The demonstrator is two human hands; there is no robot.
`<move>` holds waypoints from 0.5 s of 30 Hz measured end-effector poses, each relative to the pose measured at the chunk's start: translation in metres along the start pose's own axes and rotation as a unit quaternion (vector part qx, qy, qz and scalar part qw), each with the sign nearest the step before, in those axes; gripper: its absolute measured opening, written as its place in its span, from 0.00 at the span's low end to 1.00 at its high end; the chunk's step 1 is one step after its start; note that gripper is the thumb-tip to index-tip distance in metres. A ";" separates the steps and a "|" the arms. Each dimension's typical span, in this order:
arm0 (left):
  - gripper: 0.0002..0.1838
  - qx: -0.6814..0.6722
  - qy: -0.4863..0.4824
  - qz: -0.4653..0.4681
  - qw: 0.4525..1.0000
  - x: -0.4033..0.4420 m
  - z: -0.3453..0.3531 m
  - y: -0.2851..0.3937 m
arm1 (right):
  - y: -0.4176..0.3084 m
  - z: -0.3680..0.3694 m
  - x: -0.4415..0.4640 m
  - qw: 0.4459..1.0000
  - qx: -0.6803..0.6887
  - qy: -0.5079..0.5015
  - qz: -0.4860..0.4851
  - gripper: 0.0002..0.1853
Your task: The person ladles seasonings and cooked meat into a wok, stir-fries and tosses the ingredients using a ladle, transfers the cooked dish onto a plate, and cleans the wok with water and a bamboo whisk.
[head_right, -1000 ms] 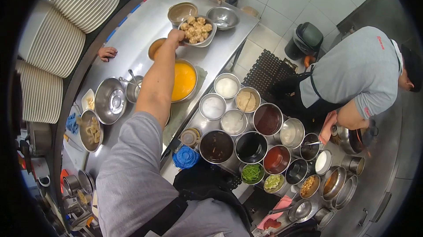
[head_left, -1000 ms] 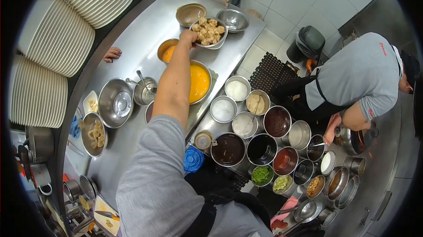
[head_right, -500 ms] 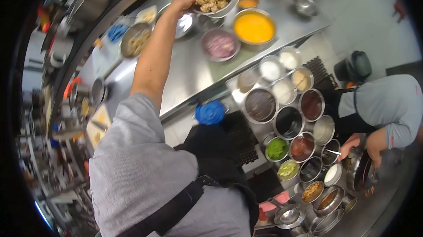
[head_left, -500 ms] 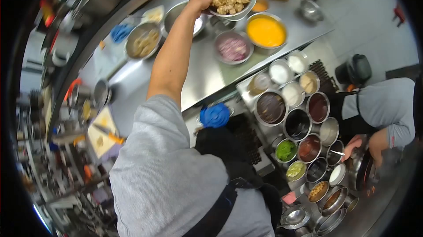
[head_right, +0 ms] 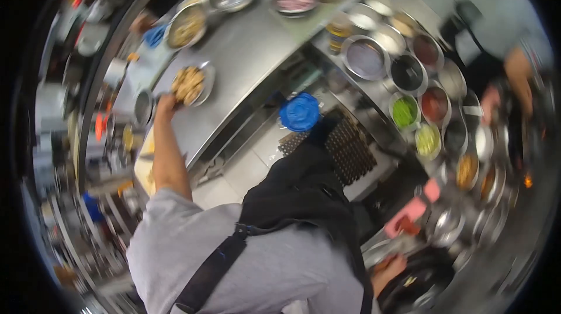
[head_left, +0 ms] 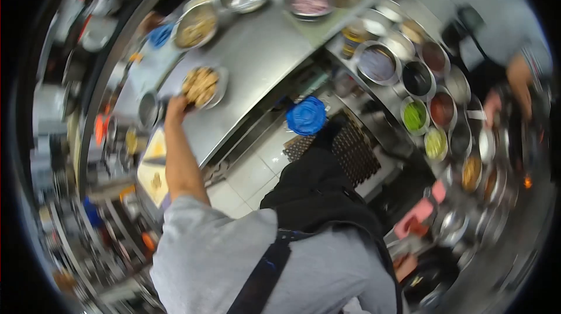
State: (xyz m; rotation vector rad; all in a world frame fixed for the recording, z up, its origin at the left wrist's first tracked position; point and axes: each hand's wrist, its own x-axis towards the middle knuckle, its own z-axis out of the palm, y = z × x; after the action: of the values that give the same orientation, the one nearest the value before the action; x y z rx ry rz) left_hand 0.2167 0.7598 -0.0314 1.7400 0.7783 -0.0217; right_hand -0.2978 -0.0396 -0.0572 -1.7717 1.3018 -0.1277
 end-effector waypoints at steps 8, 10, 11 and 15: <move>0.18 -0.012 0.033 -0.128 0.991 0.028 -0.039 -0.058 | -0.056 0.036 -0.037 0.948 0.205 0.222 0.100 0.06; 0.18 -0.027 0.042 -0.160 0.986 0.038 -0.039 -0.058 | -0.068 0.038 -0.052 0.954 0.179 0.233 0.056 0.06; 0.18 -0.016 0.071 -0.163 0.984 0.033 -0.033 -0.050 | -0.059 0.040 -0.053 0.952 0.188 0.238 0.033 0.06; 0.17 0.460 0.273 0.072 0.842 0.030 -0.037 -0.022 | -0.101 0.049 -0.082 0.943 0.284 0.175 0.015 0.13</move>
State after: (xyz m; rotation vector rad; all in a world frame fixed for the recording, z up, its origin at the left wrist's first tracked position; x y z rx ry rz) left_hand 0.2151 0.8094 -0.0500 2.7908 1.1553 0.2561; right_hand -0.2353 0.0592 0.0185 -1.2613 1.3605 -0.7540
